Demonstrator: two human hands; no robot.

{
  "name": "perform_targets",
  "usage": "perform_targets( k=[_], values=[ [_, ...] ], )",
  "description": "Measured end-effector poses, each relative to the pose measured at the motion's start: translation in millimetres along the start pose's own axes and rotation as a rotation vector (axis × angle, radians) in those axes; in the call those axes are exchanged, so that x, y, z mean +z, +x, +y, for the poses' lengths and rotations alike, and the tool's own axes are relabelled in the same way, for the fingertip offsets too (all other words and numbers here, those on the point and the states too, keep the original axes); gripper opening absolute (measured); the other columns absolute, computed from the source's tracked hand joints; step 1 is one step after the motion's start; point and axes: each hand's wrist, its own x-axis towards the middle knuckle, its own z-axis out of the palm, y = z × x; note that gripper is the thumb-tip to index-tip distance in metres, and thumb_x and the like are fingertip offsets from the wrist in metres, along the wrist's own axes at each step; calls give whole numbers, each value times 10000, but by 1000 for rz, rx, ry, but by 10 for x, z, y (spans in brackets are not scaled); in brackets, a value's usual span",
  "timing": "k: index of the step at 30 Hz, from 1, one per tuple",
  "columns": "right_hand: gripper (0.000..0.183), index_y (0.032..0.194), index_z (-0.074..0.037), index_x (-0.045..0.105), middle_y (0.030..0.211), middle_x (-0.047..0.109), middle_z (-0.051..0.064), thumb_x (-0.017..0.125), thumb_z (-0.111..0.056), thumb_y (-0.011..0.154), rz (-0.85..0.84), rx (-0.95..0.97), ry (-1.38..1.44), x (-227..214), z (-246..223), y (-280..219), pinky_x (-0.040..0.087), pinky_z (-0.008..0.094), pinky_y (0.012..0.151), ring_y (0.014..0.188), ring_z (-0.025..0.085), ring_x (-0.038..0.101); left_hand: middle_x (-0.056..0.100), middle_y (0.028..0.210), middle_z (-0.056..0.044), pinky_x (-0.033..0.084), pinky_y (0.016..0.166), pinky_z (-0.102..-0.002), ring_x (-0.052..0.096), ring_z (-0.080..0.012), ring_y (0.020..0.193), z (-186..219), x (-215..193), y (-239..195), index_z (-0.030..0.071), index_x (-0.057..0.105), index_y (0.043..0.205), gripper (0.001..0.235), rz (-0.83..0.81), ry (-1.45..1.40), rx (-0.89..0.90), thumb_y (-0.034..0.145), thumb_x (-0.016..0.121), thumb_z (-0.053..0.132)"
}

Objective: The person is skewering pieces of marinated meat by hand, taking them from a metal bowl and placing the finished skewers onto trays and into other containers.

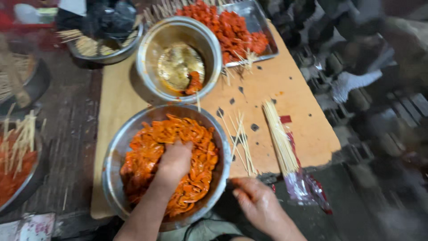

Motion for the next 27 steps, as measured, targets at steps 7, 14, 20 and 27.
perform_targets(
  k=[7,14,20,27],
  values=[
    [293,1151,-7,706,1052,728,223,672,-147,896,230,228,-115,45,611,139,561,419,847,992,378,708,671,1125,-289,542,937,-548,663,-483,1055,-159,185,78,44,641,1175,312,-3,-66,-104,875,555,34],
    [293,1142,-12,698,1059,724,220,664,-146,883,246,106,-150,120,690,267,550,451,841,984,411,682,680,1184,-276,522,983,-506,654,-444,1127,-376,106,-102,75,649,1235,376,-36,-44,-165,867,570,57],
    [329,1263,-14,658,932,762,129,564,-215,1020,110,366,467,405,491,444,574,349,728,842,248,707,637,1277,-261,511,1022,-479,629,-421,1190,-367,93,-283,119,608,1341,513,-122,-11,-256,831,605,57],
    [458,1338,-59,613,934,708,107,485,-376,1033,-111,698,1050,494,159,442,556,307,497,636,177,682,634,1303,-220,512,1042,-459,618,-389,1229,-519,52,-418,139,597,1352,523,-216,-15,-351,835,609,61]
  ],
)
